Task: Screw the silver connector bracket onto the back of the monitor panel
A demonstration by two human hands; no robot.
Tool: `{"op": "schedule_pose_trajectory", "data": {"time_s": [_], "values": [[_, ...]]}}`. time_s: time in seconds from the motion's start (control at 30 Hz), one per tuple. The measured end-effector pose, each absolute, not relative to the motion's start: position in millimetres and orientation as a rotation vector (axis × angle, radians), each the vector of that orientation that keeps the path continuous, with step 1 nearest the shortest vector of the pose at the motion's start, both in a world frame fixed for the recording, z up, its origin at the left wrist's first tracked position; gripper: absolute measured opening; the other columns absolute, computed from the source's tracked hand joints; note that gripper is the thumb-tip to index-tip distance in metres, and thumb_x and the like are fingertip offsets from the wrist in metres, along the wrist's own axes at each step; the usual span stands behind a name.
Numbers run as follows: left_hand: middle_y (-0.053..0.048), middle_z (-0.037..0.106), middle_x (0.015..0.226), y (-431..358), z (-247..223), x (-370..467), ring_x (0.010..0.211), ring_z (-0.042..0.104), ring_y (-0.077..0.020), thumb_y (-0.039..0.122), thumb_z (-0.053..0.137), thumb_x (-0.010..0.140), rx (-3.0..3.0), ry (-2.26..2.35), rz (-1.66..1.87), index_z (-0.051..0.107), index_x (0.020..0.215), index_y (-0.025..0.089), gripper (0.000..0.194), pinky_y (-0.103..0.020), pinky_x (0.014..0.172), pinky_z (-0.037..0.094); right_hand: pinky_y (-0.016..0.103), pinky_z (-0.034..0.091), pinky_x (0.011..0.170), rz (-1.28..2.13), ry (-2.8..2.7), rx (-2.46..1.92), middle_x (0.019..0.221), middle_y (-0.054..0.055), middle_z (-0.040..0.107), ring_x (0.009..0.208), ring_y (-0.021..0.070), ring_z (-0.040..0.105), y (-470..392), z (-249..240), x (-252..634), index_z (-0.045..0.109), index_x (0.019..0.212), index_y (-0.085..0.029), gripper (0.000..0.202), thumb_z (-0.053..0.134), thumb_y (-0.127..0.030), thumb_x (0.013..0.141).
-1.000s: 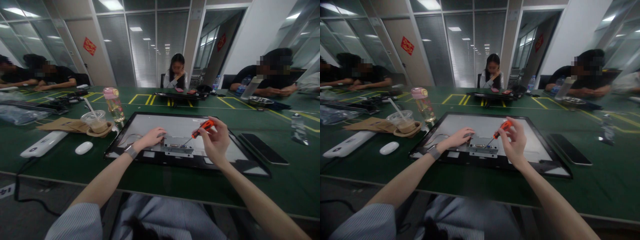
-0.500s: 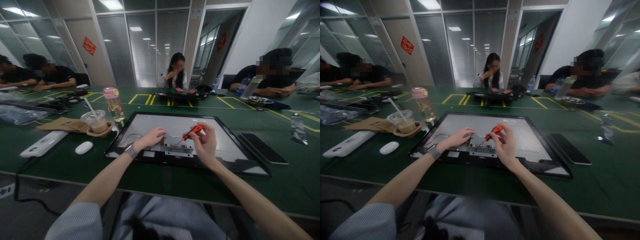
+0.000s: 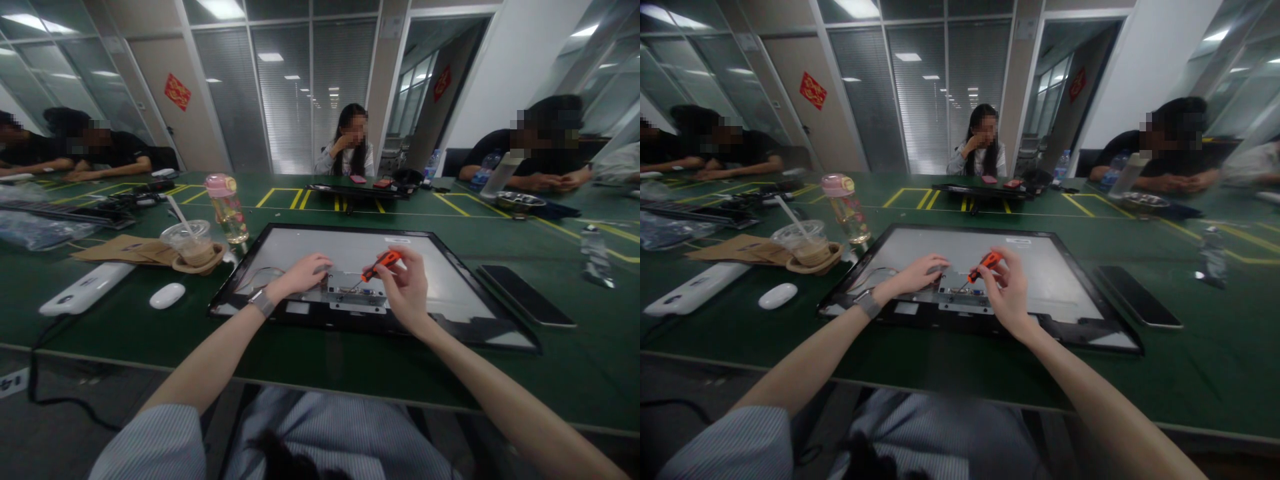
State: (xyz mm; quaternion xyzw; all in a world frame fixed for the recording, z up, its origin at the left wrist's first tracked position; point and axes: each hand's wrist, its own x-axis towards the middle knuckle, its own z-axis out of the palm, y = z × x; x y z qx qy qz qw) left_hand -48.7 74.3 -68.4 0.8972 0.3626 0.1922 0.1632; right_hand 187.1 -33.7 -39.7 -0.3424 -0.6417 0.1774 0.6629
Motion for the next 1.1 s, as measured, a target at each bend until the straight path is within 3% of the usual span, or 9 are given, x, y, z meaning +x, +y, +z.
{"op": "schedule_pose_trajectory", "data": {"time_s": [0.3,0.63,0.77,0.9,1.1], "values": [[-0.011,0.062,0.138,77,-70,-48,0.129,0.059,-0.0240,0.016,0.053,0.097,2.582,1.010,0.570,0.067,0.129,0.020,0.035,-0.044,0.116,0.045,0.036,0.067,0.069,0.375,-1.537,-0.748,0.100,0.002,0.065,0.087,0.0224,0.078,-35,-41,187,0.052,0.125,-0.030,0.033,0.064,-0.022,0.095],[-0.011,0.064,0.134,73,-65,-48,0.124,0.061,-0.0234,0.015,0.053,0.097,2.588,0.966,0.584,0.067,0.127,0.020,0.033,-0.043,0.113,0.047,0.048,0.060,0.097,0.609,-1.815,-0.636,0.134,0.011,0.063,0.107,0.0229,0.074,-34,-14,183,0.047,0.137,-0.031,0.033,0.045,-0.023,0.105],[-0.010,0.064,0.134,74,-66,-49,0.124,0.061,-0.0234,0.015,0.053,0.097,2.579,0.970,0.596,0.067,0.127,0.021,0.033,-0.043,0.112,0.048,0.046,0.063,0.092,0.674,-1.766,-0.646,0.125,0.008,0.067,0.108,0.0238,0.072,-29,-7,187,0.060,0.127,-0.030,0.026,0.057,-0.031,0.101],[-0.010,0.064,0.134,74,-67,-48,0.124,0.062,-0.0241,0.016,0.054,0.097,2.558,1.014,0.582,0.068,0.127,0.021,0.033,-0.043,0.113,0.047,0.040,0.065,0.080,0.607,-1.677,-0.738,0.106,0.004,0.067,0.090,0.0196,0.070,-22,-1,189,0.072,0.107,-0.028,0.019,0.074,-0.029,0.088],[-0.010,0.063,0.136,70,-64,-47,0.128,0.060,-0.0249,0.016,0.054,0.097,2.538,1.052,0.565,0.068,0.128,0.020,0.034,-0.042,0.116,0.045,0.040,0.064,0.081,0.512,-1.658,-0.774,0.097,0.003,0.067,0.085,0.0183,0.068,-14,2,186,0.074,0.103,-0.026,0.016,0.073,-0.025,0.087]]}}
